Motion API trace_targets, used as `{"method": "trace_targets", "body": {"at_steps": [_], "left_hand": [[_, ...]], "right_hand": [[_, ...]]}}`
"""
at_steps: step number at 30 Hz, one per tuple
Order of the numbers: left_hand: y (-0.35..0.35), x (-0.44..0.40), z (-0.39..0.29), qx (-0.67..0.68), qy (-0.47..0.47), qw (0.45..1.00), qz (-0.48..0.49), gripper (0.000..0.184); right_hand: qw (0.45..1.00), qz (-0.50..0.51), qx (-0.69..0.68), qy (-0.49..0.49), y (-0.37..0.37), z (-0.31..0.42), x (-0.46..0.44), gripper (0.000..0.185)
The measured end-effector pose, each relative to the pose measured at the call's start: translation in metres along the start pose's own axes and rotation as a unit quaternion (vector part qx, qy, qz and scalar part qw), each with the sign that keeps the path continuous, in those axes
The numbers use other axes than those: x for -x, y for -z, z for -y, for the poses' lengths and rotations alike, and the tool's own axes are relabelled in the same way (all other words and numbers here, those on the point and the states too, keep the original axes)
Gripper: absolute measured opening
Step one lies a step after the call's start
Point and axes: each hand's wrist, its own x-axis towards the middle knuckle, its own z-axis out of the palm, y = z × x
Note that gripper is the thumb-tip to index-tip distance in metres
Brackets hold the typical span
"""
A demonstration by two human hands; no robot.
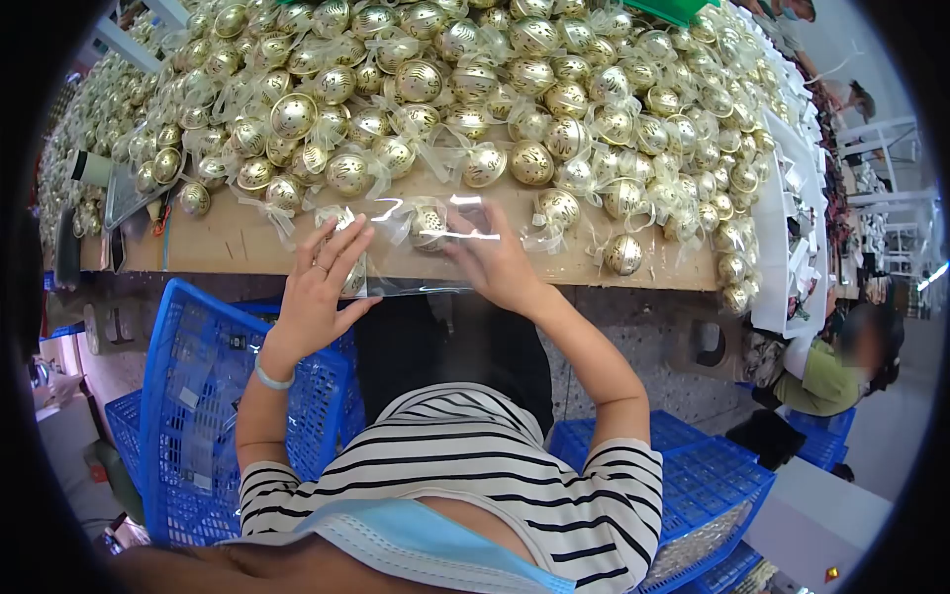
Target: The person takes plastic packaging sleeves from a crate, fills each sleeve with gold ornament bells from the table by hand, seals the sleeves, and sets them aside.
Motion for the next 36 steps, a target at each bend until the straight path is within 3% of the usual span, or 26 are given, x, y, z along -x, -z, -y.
{"method": "trace_targets", "body": {"at_steps": [4,7,13,16,19,25,28,31,34,36], "left_hand": [[-0.001,-0.001,-0.003,-0.007,0.004,1.000,-0.004,0.088],[-0.002,-0.001,-0.002,-0.006,0.003,1.000,-0.001,0.087],[-0.003,-0.002,-0.003,-0.016,-0.001,1.000,-0.004,0.086],[-0.003,-0.002,-0.003,-0.014,0.002,1.000,0.000,0.086],[-0.005,-0.001,-0.001,-0.012,-0.001,1.000,0.000,0.090],[-0.001,-0.001,-0.001,-0.010,-0.004,1.000,0.013,0.086],[-0.001,-0.002,-0.001,-0.013,-0.006,1.000,0.016,0.086],[-0.002,-0.001,0.000,-0.016,-0.016,1.000,0.012,0.086],[-0.004,-0.001,0.001,0.002,-0.010,1.000,0.018,0.085],[-0.004,0.000,0.001,-0.005,-0.021,1.000,0.014,0.083]], "right_hand": [[0.995,-0.067,0.066,0.018,-0.006,-0.004,0.000,0.054],[0.998,-0.051,-0.010,0.040,-0.005,-0.007,-0.008,0.057],[0.991,0.038,-0.121,-0.035,0.001,-0.002,-0.021,0.064],[0.989,0.017,-0.143,-0.041,-0.006,-0.001,-0.025,0.068],[0.999,-0.019,-0.051,0.004,-0.015,-0.014,-0.028,0.066],[0.992,0.043,-0.101,-0.055,-0.013,-0.015,-0.030,0.049],[0.943,0.085,-0.243,-0.209,-0.015,-0.005,-0.034,0.039],[0.834,0.038,-0.473,-0.282,-0.031,-0.010,-0.032,0.035],[0.861,0.004,-0.414,-0.294,-0.032,-0.001,-0.033,0.033],[0.902,0.021,-0.350,-0.253,-0.042,-0.016,-0.030,0.035]]}}
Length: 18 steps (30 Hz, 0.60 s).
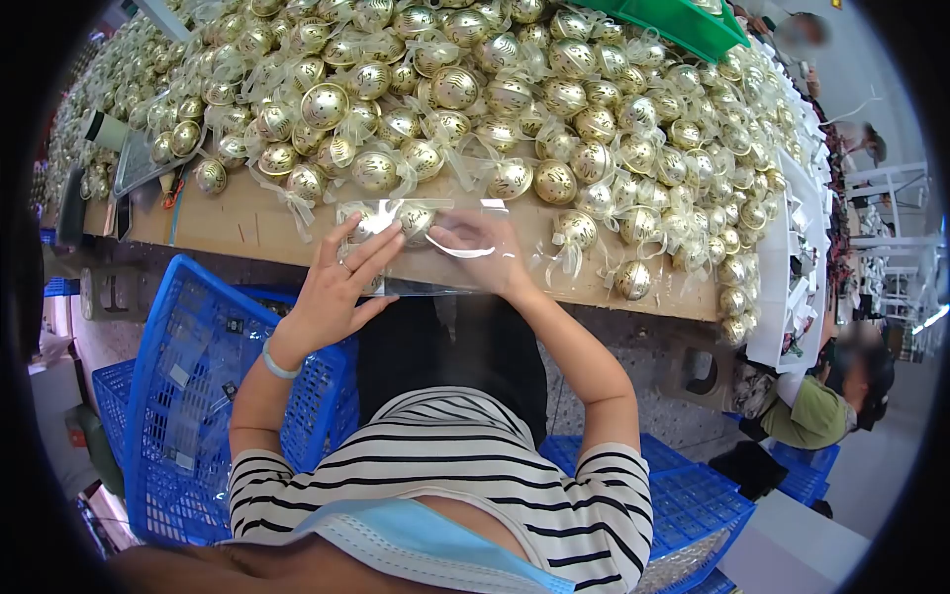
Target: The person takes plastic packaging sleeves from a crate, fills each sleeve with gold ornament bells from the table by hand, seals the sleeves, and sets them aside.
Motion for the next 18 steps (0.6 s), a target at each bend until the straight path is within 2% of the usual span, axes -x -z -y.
{"method": "trace_targets", "body": {"at_steps": [1,4,7,8,11,13,15,16,18], "left_hand": [[0.000,0.000,0.000,-0.003,-0.005,1.000,-0.002,0.082],[-0.005,0.000,0.002,-0.018,-0.014,0.999,-0.029,0.081],[-0.007,0.001,0.003,-0.028,-0.014,0.999,-0.015,0.087],[-0.006,0.002,0.001,-0.030,-0.010,0.999,-0.014,0.085],[-0.002,0.002,-0.001,-0.033,-0.002,0.999,-0.009,0.080],[-0.003,0.000,-0.003,-0.021,0.009,1.000,-0.006,0.080],[-0.004,-0.001,-0.003,-0.025,0.013,1.000,-0.003,0.081],[-0.003,-0.001,-0.003,-0.030,0.009,1.000,-0.001,0.081],[-0.003,-0.002,-0.002,-0.036,0.001,0.999,-0.009,0.082]], "right_hand": [[0.999,0.007,0.039,0.020,-0.001,0.000,-0.003,0.036],[0.988,0.061,-0.112,-0.084,-0.004,0.010,-0.005,0.036],[0.994,0.060,-0.073,-0.050,-0.003,0.013,-0.006,0.037],[0.999,0.041,-0.007,-0.015,-0.001,0.013,0.000,0.033],[0.973,0.137,0.175,-0.061,0.046,0.050,0.027,0.020],[0.935,0.023,0.347,-0.073,0.053,0.095,0.054,0.016],[0.866,-0.061,0.483,0.111,0.039,0.124,0.050,0.024],[0.811,-0.107,0.538,0.202,0.031,0.130,0.043,0.029],[0.674,-0.046,0.630,0.384,0.021,0.139,-0.009,0.042]]}}
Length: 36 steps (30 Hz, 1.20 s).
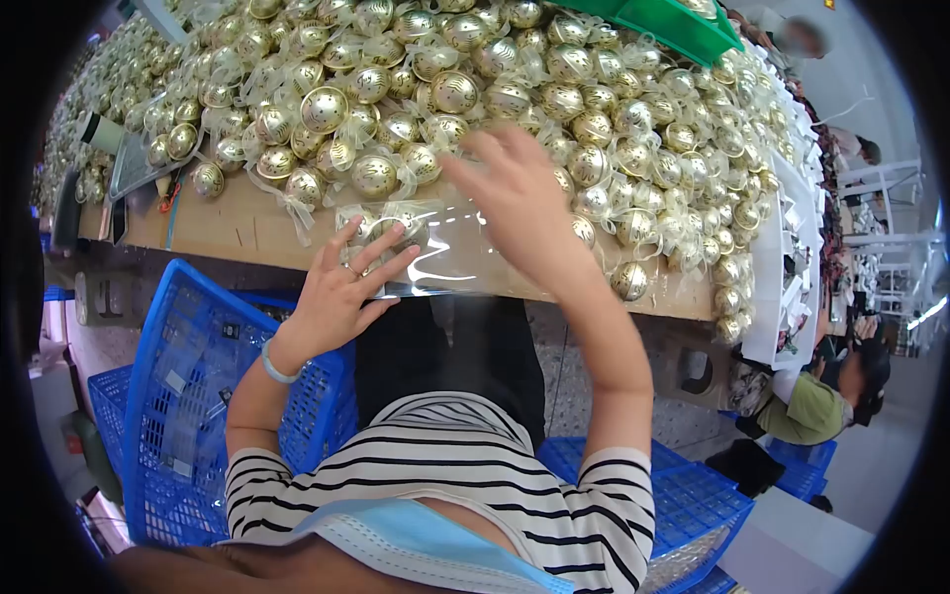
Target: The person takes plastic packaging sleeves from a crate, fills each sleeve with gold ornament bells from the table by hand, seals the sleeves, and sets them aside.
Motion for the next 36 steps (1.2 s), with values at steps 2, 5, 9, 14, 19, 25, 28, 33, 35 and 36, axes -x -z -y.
{"method": "trace_targets", "body": {"at_steps": [2,5,9,14,19,25,28,33,35,36], "left_hand": [[-0.002,0.004,-0.001,0.002,-0.005,1.000,-0.004,0.082],[-0.004,0.005,0.001,0.009,-0.006,1.000,-0.007,0.083],[-0.005,0.006,-0.001,0.015,-0.001,1.000,-0.008,0.084],[0.000,0.003,-0.001,0.012,-0.002,1.000,-0.001,0.080],[-0.001,0.003,0.004,0.021,-0.011,1.000,-0.002,0.079],[0.006,0.001,0.013,0.035,-0.029,0.999,0.018,0.080],[0.008,0.001,0.012,0.040,-0.025,0.999,0.021,0.081],[0.010,-0.001,0.010,0.036,-0.021,0.999,0.028,0.079],[0.011,-0.002,0.007,0.039,-0.017,0.998,0.036,0.078],[0.012,-0.001,0.007,0.038,-0.012,0.998,0.048,0.079]], "right_hand": [[0.984,0.090,-0.092,0.120,-0.043,-0.018,-0.039,0.051],[0.955,0.206,-0.054,0.208,-0.068,-0.023,-0.067,0.043],[0.974,0.169,-0.079,0.130,-0.063,-0.032,-0.050,0.063],[0.911,-0.054,-0.382,-0.144,-0.014,-0.050,-0.001,0.061],[0.901,-0.051,-0.250,-0.350,0.019,-0.004,0.101,0.054],[0.949,-0.012,-0.162,-0.269,-0.022,0.048,0.147,0.065],[0.877,0.092,-0.360,-0.306,-0.025,0.034,0.131,0.067],[0.762,0.200,-0.593,-0.165,-0.067,-0.002,0.104,0.066],[0.730,0.300,-0.592,-0.162,-0.072,0.005,0.079,0.062],[0.685,0.284,-0.649,-0.170,-0.074,0.009,0.081,0.060]]}}
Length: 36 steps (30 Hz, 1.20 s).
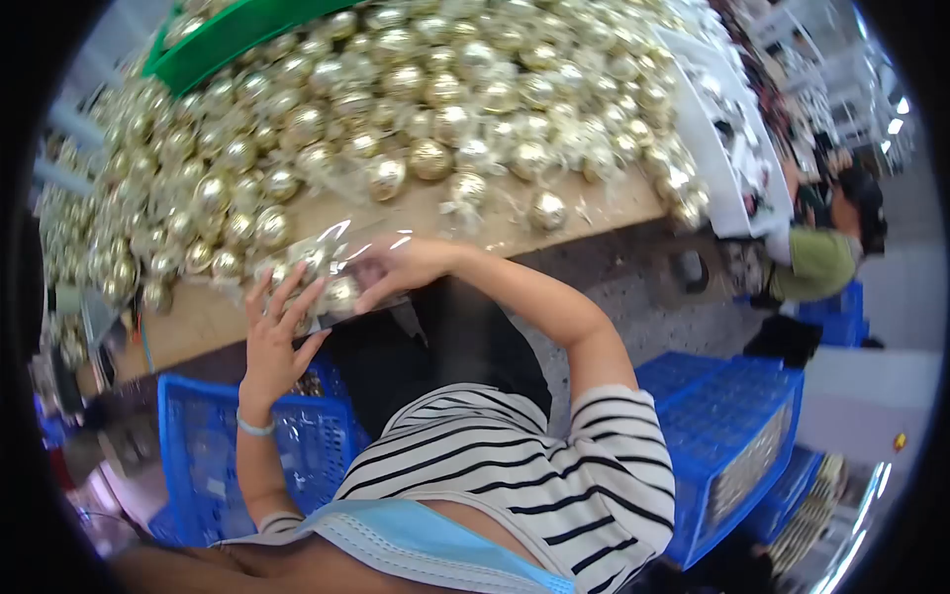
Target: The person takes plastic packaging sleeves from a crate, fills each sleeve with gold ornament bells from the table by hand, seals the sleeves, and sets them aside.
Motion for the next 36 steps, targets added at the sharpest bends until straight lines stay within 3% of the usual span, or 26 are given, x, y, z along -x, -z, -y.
{"method": "trace_targets", "body": {"at_steps": [2,5,6,9,10,13,15,16,17,20,23,24,25,26,27,28,31,32,33,35,36], "left_hand": [[-0.002,-0.001,-0.004,-0.009,-0.011,1.000,-0.008,0.079],[-0.008,-0.005,-0.007,-0.020,-0.025,0.999,-0.024,0.076],[-0.008,-0.007,-0.009,-0.027,-0.032,0.999,-0.025,0.076],[-0.009,-0.011,-0.010,-0.043,-0.043,0.998,-0.015,0.073],[-0.009,-0.010,-0.011,-0.047,-0.042,0.998,-0.010,0.073],[-0.007,-0.006,-0.011,-0.045,-0.040,0.998,0.001,0.073],[-0.007,-0.011,-0.013,-0.039,-0.036,0.999,-0.006,0.073],[-0.007,-0.014,-0.015,-0.037,-0.034,0.999,-0.007,0.073],[-0.007,-0.015,-0.017,-0.035,-0.034,0.999,-0.001,0.073],[-0.014,-0.027,-0.030,-0.033,-0.049,0.998,0.008,0.073],[-0.016,-0.030,-0.032,-0.031,-0.062,0.998,0.001,0.072],[-0.016,-0.028,-0.031,-0.030,-0.063,0.998,0.000,0.072],[-0.016,-0.026,-0.031,-0.028,-0.063,0.998,0.001,0.073],[-0.016,-0.025,-0.033,-0.025,-0.055,0.998,0.005,0.073],[-0.015,-0.026,-0.035,-0.024,-0.049,0.998,0.009,0.073],[-0.013,-0.028,-0.037,-0.023,-0.044,0.999,0.013,0.074],[-0.009,-0.032,-0.043,-0.050,-0.029,0.998,0.021,0.075],[-0.008,-0.033,-0.044,-0.053,-0.038,0.998,0.020,0.075],[-0.009,-0.035,-0.043,-0.057,-0.044,0.997,0.018,0.076],[-0.010,-0.038,-0.039,-0.058,-0.064,0.996,0.008,0.076],[-0.011,-0.040,-0.036,-0.056,-0.079,0.995,0.000,0.076]], "right_hand": [[0.989,0.021,-0.139,0.042,-0.005,-0.007,-0.002,0.057],[0.985,-0.075,-0.070,0.140,-0.016,-0.022,-0.004,0.053],[0.984,-0.101,-0.042,0.143,-0.021,-0.018,-0.004,0.053],[0.977,-0.086,-0.141,0.138,-0.028,-0.017,-0.003,0.050],[0.965,-0.099,-0.205,0.128,-0.031,-0.019,0.004,0.041],[0.960,-0.137,-0.235,0.066,-0.031,-0.016,0.069,0.036],[0.947,-0.314,0.025,0.055,-0.030,0.003,0.134,0.034],[0.873,-0.411,0.257,0.052,-0.021,0.012,0.161,0.035],[0.740,-0.481,0.467,0.047,-0.015,0.016,0.179,0.036],[0.671,-0.424,0.606,-0.047,0.014,0.012,0.196,0.048],[0.793,-0.484,0.362,-0.074,0.015,0.000,0.199,0.054],[0.800,-0.512,0.311,-0.037,0.011,-0.006,0.197,0.056],[0.843,-0.528,0.103,0.025,0.006,-0.007,0.194,0.060],[0.844,-0.518,-0.113,0.083,-0.001,-0.009,0.189,0.063],[0.802,-0.482,-0.324,0.137,-0.005,-0.010,0.185,0.067],[0.795,-0.430,-0.394,0.167,-0.007,-0.010,0.182,0.065],[0.824,-0.382,-0.381,0.176,-0.019,-0.023,0.172,0.066],[0.871,-0.430,-0.229,0.064,-0.025,-0.015,0.171,0.072],[0.842,-0.513,-0.159,0.060,-0.033,-0.023,0.155,0.079],[0.814,-0.536,0.225,-0.021,-0.034,-0.025,0.143,0.076],[0.801,-0.526,0.285,-0.030,-0.037,-0.026,0.137,0.075]]}}
